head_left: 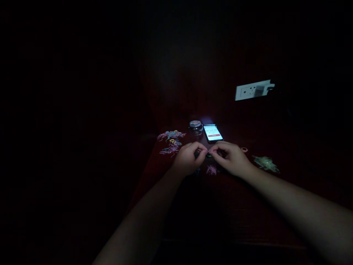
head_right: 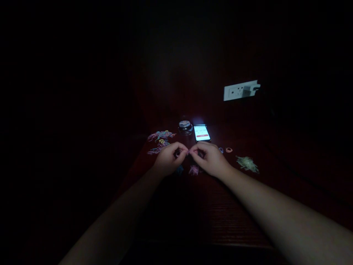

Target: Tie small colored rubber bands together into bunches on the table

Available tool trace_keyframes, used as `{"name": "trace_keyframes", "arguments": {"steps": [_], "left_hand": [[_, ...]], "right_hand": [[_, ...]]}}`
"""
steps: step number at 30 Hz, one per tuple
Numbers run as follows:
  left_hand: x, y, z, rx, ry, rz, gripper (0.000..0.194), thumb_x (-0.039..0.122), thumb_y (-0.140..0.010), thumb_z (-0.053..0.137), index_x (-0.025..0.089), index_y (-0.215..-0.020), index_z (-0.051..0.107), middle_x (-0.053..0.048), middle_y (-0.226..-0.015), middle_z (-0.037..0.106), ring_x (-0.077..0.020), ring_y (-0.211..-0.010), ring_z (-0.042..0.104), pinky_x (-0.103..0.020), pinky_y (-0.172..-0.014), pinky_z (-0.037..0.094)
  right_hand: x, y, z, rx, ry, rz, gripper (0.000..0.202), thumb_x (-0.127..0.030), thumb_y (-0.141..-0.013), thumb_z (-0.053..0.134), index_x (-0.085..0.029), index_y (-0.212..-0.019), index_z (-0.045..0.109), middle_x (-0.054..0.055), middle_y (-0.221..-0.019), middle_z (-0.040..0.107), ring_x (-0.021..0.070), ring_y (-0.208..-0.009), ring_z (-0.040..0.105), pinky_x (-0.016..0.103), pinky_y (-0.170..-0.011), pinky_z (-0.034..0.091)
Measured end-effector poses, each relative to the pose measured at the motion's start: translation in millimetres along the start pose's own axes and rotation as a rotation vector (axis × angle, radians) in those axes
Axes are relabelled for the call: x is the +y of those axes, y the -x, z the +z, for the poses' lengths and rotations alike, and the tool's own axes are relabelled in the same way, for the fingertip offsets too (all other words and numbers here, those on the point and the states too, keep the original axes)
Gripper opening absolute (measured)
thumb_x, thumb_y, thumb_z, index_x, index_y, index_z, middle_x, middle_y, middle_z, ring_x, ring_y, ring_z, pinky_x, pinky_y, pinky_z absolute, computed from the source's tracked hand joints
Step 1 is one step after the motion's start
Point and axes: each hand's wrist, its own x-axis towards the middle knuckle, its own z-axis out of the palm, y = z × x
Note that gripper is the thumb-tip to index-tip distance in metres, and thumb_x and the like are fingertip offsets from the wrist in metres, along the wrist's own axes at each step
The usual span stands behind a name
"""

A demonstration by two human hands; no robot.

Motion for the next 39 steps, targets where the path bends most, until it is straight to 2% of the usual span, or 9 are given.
{"name": "trace_keyframes", "arguments": {"steps": [7,17,27,33,39], "left_hand": [[1.3,0.8,-0.8,-0.015,0.068,-0.051,0.012,0.023,-0.086,0.054,0.018,-0.086,0.065,-0.003,-0.084,0.072,-0.0139,-0.075,0.065,-0.026,-0.07,0.05],[1.4,-1.4,-1.5,-0.044,0.027,-0.009,0.011,0.024,-0.086,0.055,0.02,-0.088,0.066,-0.003,-0.086,0.071,-0.0149,-0.078,0.064,-0.027,-0.073,0.051],[0.7,-1.3,0.6,-0.017,0.066,0.009,0.009,0.02,-0.084,0.056,0.019,-0.09,0.063,-0.003,-0.085,0.069,-0.0134,-0.078,0.063,-0.026,-0.073,0.052],[-0.7,-1.0,2.5,-0.023,0.098,-0.006,0.008,0.02,-0.085,0.055,0.019,-0.09,0.062,-0.003,-0.086,0.069,-0.0132,-0.076,0.063,-0.026,-0.071,0.052],[-4.1,0.1,4.7,-0.018,0.149,-0.022,0.006,0.021,-0.084,0.057,0.018,-0.09,0.057,-0.004,-0.087,0.067,-0.0117,-0.076,0.063,-0.024,-0.068,0.051]], "right_hand": [[1.2,0.4,-0.7,-0.002,-0.028,0.032,0.017,-0.03,-0.085,0.06,-0.017,-0.084,0.07,0.003,-0.07,0.065,0.0139,-0.059,0.053,0.026,-0.055,0.041],[0.5,0.2,1.0,-0.022,-0.066,0.085,0.02,-0.033,-0.085,0.059,-0.016,-0.083,0.07,0.001,-0.064,0.06,0.0126,-0.057,0.05,0.025,-0.054,0.039],[-2.3,1.1,1.0,-0.035,-0.105,0.113,0.021,-0.034,-0.083,0.061,-0.016,-0.083,0.07,0.0,-0.061,0.057,0.0119,-0.054,0.047,0.025,-0.051,0.037],[3.1,2.0,2.7,0.019,-0.179,0.075,0.026,-0.03,-0.082,0.064,-0.017,-0.105,0.066,0.003,-0.078,0.065,0.0127,-0.06,0.052,0.027,-0.057,0.045],[-0.2,1.4,-0.8,0.012,-0.109,0.009,0.023,-0.028,-0.084,0.062,-0.018,-0.104,0.069,0.007,-0.089,0.07,0.0166,-0.073,0.061,0.031,-0.068,0.05]]}}
